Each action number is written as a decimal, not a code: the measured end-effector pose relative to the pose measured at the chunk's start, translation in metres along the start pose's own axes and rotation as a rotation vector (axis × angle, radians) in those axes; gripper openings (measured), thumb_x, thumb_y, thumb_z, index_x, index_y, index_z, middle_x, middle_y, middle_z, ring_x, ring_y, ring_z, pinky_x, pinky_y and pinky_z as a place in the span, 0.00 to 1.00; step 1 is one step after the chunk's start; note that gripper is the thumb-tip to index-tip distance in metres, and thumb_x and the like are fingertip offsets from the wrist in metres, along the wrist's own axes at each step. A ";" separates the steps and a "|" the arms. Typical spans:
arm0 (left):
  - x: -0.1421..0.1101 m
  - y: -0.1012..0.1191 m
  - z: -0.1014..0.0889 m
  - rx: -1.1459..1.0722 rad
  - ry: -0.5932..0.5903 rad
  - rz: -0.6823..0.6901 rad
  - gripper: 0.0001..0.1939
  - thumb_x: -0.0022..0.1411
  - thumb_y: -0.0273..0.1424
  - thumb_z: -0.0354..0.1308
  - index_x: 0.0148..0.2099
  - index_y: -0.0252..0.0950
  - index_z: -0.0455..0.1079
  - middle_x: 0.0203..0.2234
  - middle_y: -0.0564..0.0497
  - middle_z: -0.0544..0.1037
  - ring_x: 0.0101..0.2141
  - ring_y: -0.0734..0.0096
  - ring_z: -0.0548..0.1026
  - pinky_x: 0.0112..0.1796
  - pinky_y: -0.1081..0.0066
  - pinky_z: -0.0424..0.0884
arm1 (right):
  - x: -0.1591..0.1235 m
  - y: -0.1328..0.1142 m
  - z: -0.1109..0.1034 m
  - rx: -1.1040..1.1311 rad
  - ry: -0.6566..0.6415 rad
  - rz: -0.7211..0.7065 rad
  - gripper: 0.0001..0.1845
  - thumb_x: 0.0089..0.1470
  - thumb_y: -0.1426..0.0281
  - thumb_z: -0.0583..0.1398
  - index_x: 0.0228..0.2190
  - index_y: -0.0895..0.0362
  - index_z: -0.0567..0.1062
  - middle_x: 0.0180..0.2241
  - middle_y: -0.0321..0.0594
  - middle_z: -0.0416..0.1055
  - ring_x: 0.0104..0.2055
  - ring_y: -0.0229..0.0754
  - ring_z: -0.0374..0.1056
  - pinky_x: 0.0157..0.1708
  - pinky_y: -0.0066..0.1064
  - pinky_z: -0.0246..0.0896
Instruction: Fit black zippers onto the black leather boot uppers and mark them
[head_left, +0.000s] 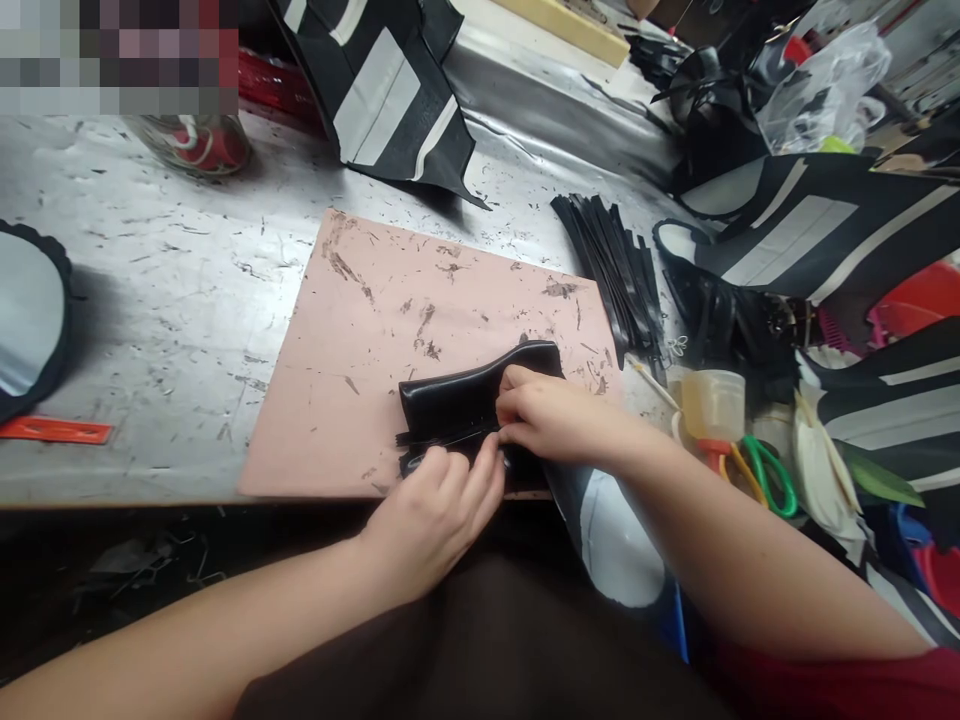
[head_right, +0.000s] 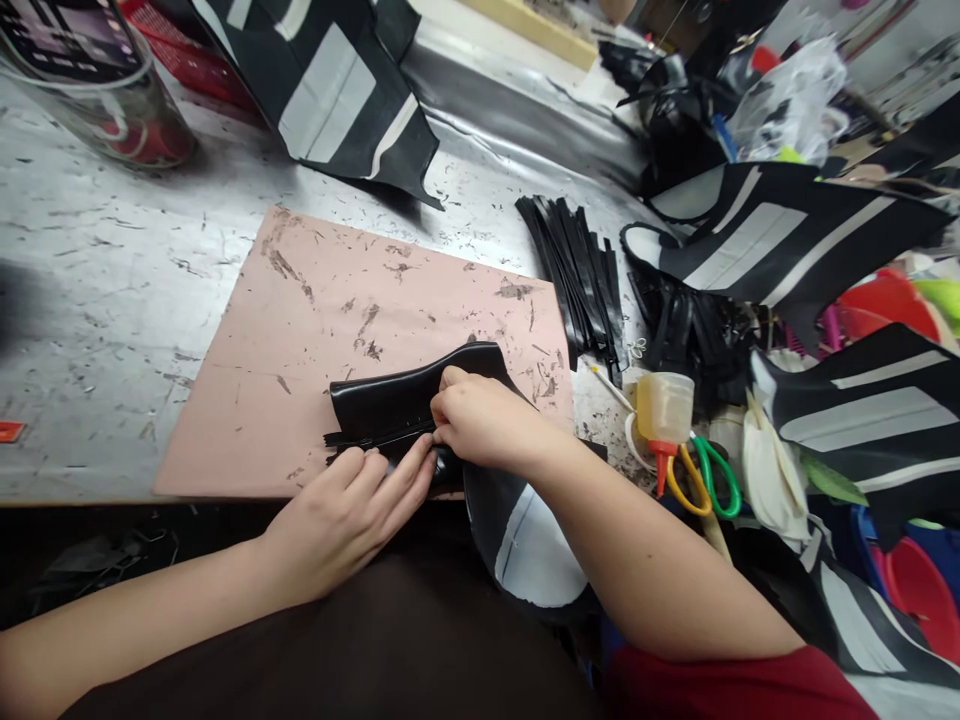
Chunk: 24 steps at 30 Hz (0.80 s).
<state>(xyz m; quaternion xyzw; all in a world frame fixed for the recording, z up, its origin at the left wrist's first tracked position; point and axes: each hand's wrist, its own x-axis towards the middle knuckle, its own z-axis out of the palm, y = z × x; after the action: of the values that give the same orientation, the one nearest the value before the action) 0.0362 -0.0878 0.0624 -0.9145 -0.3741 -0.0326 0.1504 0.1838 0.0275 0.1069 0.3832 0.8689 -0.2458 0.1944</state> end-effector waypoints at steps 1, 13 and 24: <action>0.002 0.001 0.000 -0.002 -0.026 0.013 0.21 0.58 0.26 0.46 0.54 0.29 0.64 0.50 0.39 0.70 0.33 0.63 0.73 0.32 0.63 0.65 | 0.000 -0.002 0.000 -0.018 0.000 0.010 0.07 0.50 0.72 0.56 0.24 0.59 0.73 0.36 0.40 0.64 0.32 0.35 0.63 0.31 0.24 0.57; 0.012 0.011 0.006 -0.012 0.074 -0.042 0.15 0.58 0.20 0.47 0.47 0.20 0.67 0.42 0.33 0.75 0.41 0.56 0.75 0.33 0.66 0.70 | -0.007 0.017 -0.041 -0.075 -0.324 -0.018 0.18 0.43 0.57 0.62 0.29 0.59 0.76 0.35 0.42 0.70 0.31 0.39 0.66 0.30 0.28 0.59; 0.017 0.004 0.005 -0.024 0.111 -0.053 0.15 0.58 0.20 0.46 0.46 0.23 0.68 0.39 0.38 0.77 0.38 0.59 0.75 0.32 0.66 0.68 | -0.004 0.032 -0.039 -0.093 -0.307 0.002 0.09 0.52 0.67 0.56 0.26 0.56 0.74 0.33 0.39 0.69 0.31 0.37 0.65 0.31 0.27 0.57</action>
<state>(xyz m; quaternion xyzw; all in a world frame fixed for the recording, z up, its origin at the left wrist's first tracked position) 0.0511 -0.0780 0.0593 -0.9028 -0.3889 -0.0917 0.1589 0.2053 0.0667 0.1314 0.3325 0.8390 -0.2609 0.3428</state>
